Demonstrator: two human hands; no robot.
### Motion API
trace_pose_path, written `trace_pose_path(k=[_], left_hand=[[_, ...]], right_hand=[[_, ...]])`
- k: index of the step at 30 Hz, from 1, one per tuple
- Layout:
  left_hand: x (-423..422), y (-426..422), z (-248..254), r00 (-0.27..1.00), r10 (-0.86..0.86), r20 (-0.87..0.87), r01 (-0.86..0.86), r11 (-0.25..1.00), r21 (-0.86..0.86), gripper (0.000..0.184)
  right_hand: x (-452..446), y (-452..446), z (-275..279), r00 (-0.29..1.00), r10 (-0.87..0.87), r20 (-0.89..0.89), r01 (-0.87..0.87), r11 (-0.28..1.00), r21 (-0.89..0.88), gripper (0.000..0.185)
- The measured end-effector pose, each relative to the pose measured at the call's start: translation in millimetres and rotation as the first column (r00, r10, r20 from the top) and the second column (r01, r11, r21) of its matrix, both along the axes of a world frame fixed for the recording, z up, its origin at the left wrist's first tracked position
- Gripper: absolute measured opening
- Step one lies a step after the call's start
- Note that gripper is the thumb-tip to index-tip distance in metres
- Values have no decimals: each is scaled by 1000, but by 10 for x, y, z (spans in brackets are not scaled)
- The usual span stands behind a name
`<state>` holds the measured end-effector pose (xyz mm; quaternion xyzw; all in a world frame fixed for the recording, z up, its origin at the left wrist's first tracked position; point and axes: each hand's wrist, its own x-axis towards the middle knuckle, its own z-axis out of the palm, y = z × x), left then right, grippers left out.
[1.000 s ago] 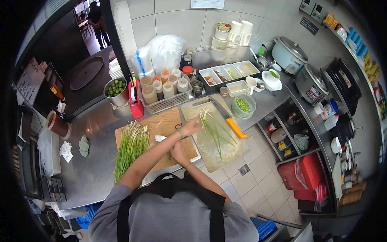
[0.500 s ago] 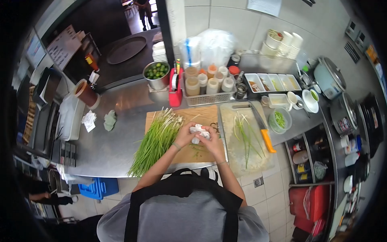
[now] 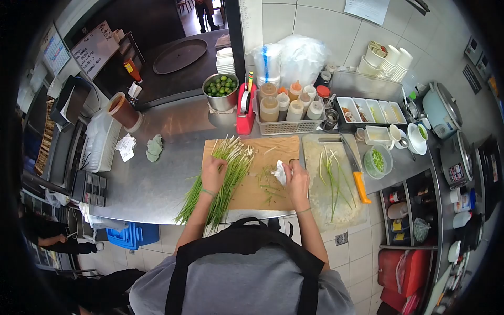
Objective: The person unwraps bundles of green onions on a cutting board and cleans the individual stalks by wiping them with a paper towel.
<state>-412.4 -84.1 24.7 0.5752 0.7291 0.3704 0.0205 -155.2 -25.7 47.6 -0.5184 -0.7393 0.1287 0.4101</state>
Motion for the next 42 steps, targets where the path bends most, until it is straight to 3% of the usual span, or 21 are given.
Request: trace_pose_path(k=[5,8,11,14,16,18,19,21,23,28,33,36,40,42], left_hand=[[-227,-69,40,989,94,-114,-120,961,-249,8],[-268,-131,10,991,93,-98,-119,945,-303,11],[-364,-156,61,993,109,40,-93,955,-282,10],[-423,-200,204,951,115,287,-36,963,-265,10],[-416,-227,268,891,61,450,32,980,-196,10],[-332,-235,269,756,-14,655,106,989,-101,10],[-266,-233,265,669,-55,742,135,990,-48,10],[-104,-195,260,687,-147,712,154,987,55,13],[96,-156,294,721,-202,663,180,978,103,14],[524,-182,470,867,-285,410,267,958,101,13],[625,-174,461,855,-407,322,372,913,168,11],[645,-150,329,580,-319,750,397,914,82,10],[611,-53,104,367,-283,886,380,915,135,13],[587,-72,106,228,-236,944,396,909,131,15]], right_hand=[[8,20,-20,955,15,-295,-73,979,-189,14],[-55,24,-100,728,76,-681,-299,929,-216,13],[-87,-53,-26,650,-18,-760,-382,856,-347,12],[-88,-94,-50,719,-21,-695,-355,848,-393,12],[-109,-102,-145,828,63,-557,-292,897,-332,13],[-202,-174,16,905,169,-389,-255,949,-182,18],[-278,-190,-16,883,220,-416,-320,928,-190,17],[-414,-191,-121,828,313,-466,-442,875,-196,17],[-584,-217,-174,727,256,-637,-555,766,-325,18],[-635,-260,-52,399,-162,-903,-779,459,-427,21],[-511,-258,-30,409,-243,-880,-748,464,-475,12],[-426,-188,-97,432,-206,-878,-762,438,-477,11],[-343,-77,-133,490,-192,-850,-746,412,-523,9],[-296,4,-132,461,-226,-858,-735,445,-512,8]])
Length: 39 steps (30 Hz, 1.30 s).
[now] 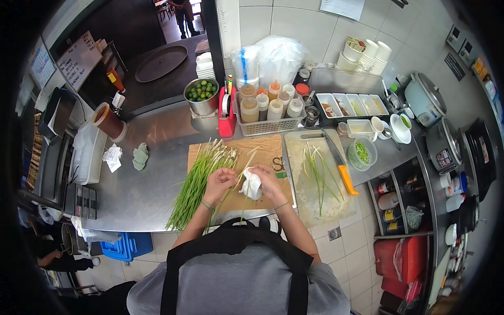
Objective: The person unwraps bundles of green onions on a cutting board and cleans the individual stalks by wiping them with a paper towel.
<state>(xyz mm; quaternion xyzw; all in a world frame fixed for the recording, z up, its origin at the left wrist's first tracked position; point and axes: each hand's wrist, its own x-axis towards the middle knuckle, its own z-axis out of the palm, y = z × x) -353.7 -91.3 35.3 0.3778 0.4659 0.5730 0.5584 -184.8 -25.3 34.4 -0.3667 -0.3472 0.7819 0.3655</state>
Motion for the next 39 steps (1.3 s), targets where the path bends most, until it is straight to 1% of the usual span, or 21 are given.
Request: trace_pose_path(k=[2,3,6,9,12,16,22,25,26,28,29,30,31,34,37,39], left_hand=[[-50,-37,-35,995,-64,80,71,993,-94,13],[-61,-50,-47,988,-92,122,109,984,-139,12],[-55,-104,-3,952,-75,297,137,971,-195,12],[-88,-100,-56,954,-45,296,104,977,-185,12],[-132,-145,-76,962,-35,271,87,979,-183,12],[-259,-283,-75,975,-33,222,77,978,-192,12],[-374,-542,-27,985,-2,174,37,979,-198,11],[-403,-647,-14,987,26,158,8,978,-211,11],[-421,-681,-23,987,38,156,-5,978,-208,12],[-450,-725,-16,986,65,151,-33,978,-204,12],[-461,-744,8,986,79,148,-48,978,-205,12],[-467,-758,34,985,93,145,-61,977,-206,12],[-470,-752,65,984,96,147,-67,979,-194,12],[-443,-707,116,983,100,156,-74,984,-162,12],[-375,-563,157,981,102,166,-87,992,-97,13],[-281,-492,219,981,107,161,-97,993,-67,13]], right_hand=[[18,90,-10,997,-60,-41,59,998,-27,7],[22,132,-17,998,-61,-27,60,998,-25,7],[19,204,-57,999,-39,4,39,999,-21,7],[2,226,-83,998,-48,33,47,999,5,7],[11,321,-137,988,-112,103,102,990,102,6],[79,522,-218,980,-168,109,149,976,161,6],[90,661,-208,957,-187,220,146,971,191,9],[77,706,-261,939,-245,240,194,957,218,8],[105,739,-300,927,-243,284,161,945,284,8],[167,801,-372,896,-249,367,85,909,409,10],[162,780,-333,830,-313,462,-25,805,592,12],[159,722,-236,751,-397,527,-160,666,729,14],[155,670,-141,666,-493,560,-309,501,808,16],[73,531,110,626,-412,662,-432,523,734,15],[38,473,222,589,-614,526,-317,423,849,12],[7,397,392,500,-673,545,-297,458,838,14]])
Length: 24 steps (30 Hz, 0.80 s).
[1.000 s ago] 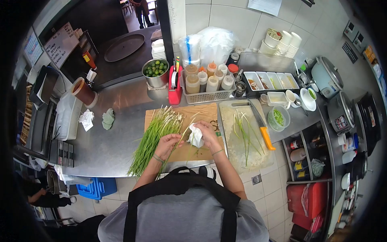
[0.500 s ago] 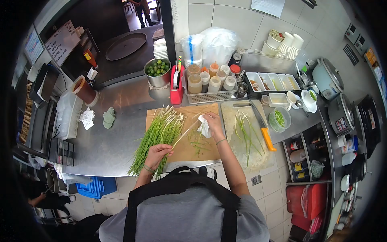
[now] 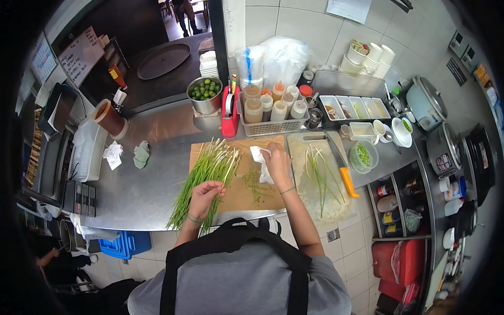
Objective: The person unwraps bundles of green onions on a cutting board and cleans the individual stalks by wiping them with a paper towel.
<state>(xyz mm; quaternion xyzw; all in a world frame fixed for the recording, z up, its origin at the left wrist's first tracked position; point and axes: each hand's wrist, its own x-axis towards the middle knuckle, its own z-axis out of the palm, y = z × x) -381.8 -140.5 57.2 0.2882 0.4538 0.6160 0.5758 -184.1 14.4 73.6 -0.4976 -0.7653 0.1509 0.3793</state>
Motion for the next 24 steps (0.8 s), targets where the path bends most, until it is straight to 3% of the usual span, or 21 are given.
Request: trace_pose_path(k=[1,5,7,8,12,13,16,17,20,24], left_hand=[[55,51,26,1000,-17,-14,17,1000,8,13],[287,308,24,991,-120,-55,123,991,50,15],[370,418,-62,984,-170,-60,175,981,82,16],[387,453,-94,982,-175,-69,180,980,88,16],[429,525,-142,971,-212,-106,222,971,92,16],[431,524,-141,967,-226,-117,236,968,87,16],[443,511,-175,953,-266,-148,279,957,75,16],[451,495,-165,948,-276,-156,290,954,71,16],[461,434,-136,937,-295,-188,313,947,71,16],[384,359,-131,931,-292,-218,316,945,85,15]], right_hand=[[1,-35,37,998,-56,17,56,998,-3,15],[12,-55,-245,969,105,-225,-154,964,-217,13],[56,-153,-331,671,-107,-734,-479,694,-538,12],[52,-227,-275,446,-312,-839,-671,503,-544,12],[159,-438,-40,179,-511,-841,-874,310,-375,20],[162,-440,-151,159,-518,-840,-864,338,-372,22],[133,-418,-453,226,-325,-918,-813,456,-362,26],[111,-455,-333,253,-394,-884,-765,477,-432,24],[164,-366,-351,340,-374,-863,-751,445,-489,17],[209,-194,-298,319,-375,-870,-690,538,-485,13]])
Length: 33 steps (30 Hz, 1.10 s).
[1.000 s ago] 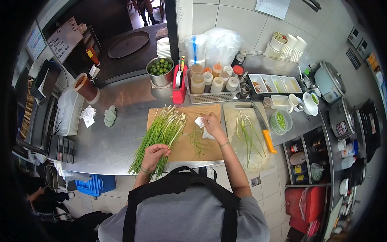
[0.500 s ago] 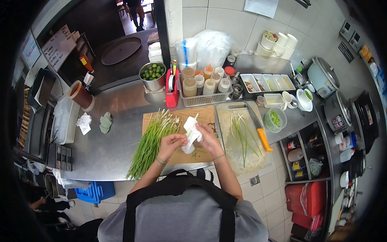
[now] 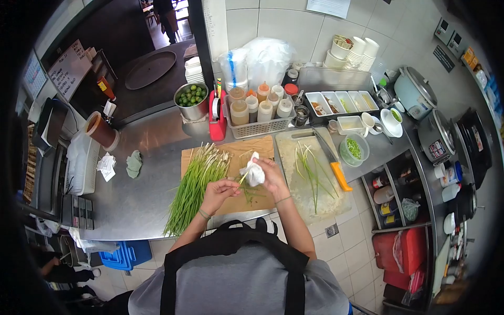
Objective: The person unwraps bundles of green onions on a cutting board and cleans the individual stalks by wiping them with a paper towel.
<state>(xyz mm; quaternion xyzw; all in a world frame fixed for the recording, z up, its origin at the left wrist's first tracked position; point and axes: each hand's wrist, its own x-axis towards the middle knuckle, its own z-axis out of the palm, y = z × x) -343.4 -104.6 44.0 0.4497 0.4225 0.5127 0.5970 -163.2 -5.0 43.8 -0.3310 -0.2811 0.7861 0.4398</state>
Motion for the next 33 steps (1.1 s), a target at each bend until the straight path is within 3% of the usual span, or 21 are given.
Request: trace_pose_path(k=[3,6,10,13,16,19,22,25,28,33], left_hand=[[-68,-100,54,1000,13,-8,-13,1000,-9,15],[-92,-132,83,994,102,30,-102,995,6,14],[-83,-62,204,976,210,-59,-205,975,87,14],[-46,-31,235,972,149,-182,-107,969,225,14],[-51,9,580,949,231,-215,-186,960,211,15],[-111,258,826,802,417,-428,-242,881,407,17],[-155,529,679,885,239,-400,-59,909,413,17],[-159,598,754,987,158,-24,-148,962,230,17],[-232,522,847,992,-17,-122,27,997,77,13],[-218,563,867,996,82,-39,-73,978,193,8]], right_hand=[[96,215,-19,983,-134,-129,133,991,-17,12],[202,328,26,978,-164,-125,168,986,20,11],[-106,-75,155,992,69,108,-71,997,10,13],[-311,-261,262,975,185,125,-190,981,29,15],[-311,-238,386,958,247,145,-263,960,100,16],[-350,-284,532,933,296,203,-325,938,124,17],[-409,-307,639,932,299,206,-339,920,196,17],[-387,-311,668,911,317,264,-383,887,257,17],[-389,-317,712,940,237,246,-308,901,305,16],[-394,-338,776,943,201,264,-288,890,352,16]])
